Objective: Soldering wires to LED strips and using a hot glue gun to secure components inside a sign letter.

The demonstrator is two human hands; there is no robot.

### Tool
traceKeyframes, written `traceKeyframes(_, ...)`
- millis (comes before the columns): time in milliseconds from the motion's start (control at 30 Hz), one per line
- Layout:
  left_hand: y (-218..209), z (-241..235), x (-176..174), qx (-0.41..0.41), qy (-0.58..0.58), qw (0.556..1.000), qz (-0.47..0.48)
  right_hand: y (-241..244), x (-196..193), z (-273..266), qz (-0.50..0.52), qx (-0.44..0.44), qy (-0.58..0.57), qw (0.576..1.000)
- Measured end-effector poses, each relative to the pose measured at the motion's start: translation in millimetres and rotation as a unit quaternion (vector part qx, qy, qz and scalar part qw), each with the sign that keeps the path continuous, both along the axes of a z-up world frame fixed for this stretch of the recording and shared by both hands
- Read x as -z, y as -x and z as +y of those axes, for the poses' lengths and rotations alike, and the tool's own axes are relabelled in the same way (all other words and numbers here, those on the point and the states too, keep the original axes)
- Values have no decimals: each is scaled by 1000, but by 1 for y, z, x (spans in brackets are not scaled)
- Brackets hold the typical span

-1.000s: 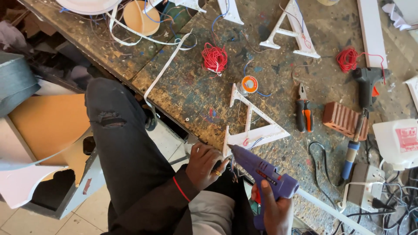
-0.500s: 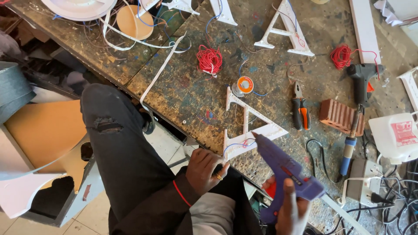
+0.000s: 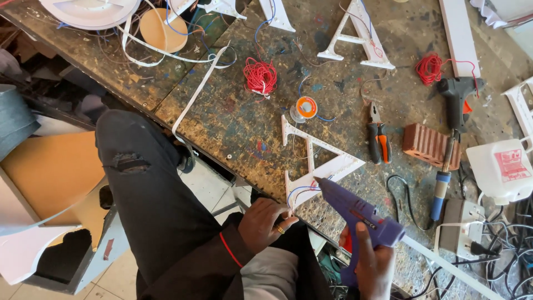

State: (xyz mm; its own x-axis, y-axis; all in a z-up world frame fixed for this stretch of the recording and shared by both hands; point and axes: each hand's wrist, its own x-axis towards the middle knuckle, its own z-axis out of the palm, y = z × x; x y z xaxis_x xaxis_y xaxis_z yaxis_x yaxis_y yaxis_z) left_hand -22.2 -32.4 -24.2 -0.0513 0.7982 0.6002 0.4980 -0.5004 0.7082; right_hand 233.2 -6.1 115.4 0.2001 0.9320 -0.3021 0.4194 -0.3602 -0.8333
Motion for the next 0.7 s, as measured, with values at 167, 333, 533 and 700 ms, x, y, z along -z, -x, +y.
traceKeyframes(167, -4, 3, -6, 4, -16, 1000, 8, 18, -13, 4, -49, 34, 6, 998)
traceKeyframes(333, -13, 1, -9, 18, -22, 1000, 13, 7, -13, 7, -43, -8, 19, 999)
traceKeyframes(533, -35, -1, -24, 44, -9, 999, 6, 20, -29, 12, -80, 61, -78, 992)
traceKeyframes(700, -81, -5, -17, 231, -14, 971, 51, 21, -21, 12, 138, 209, -159, 955)
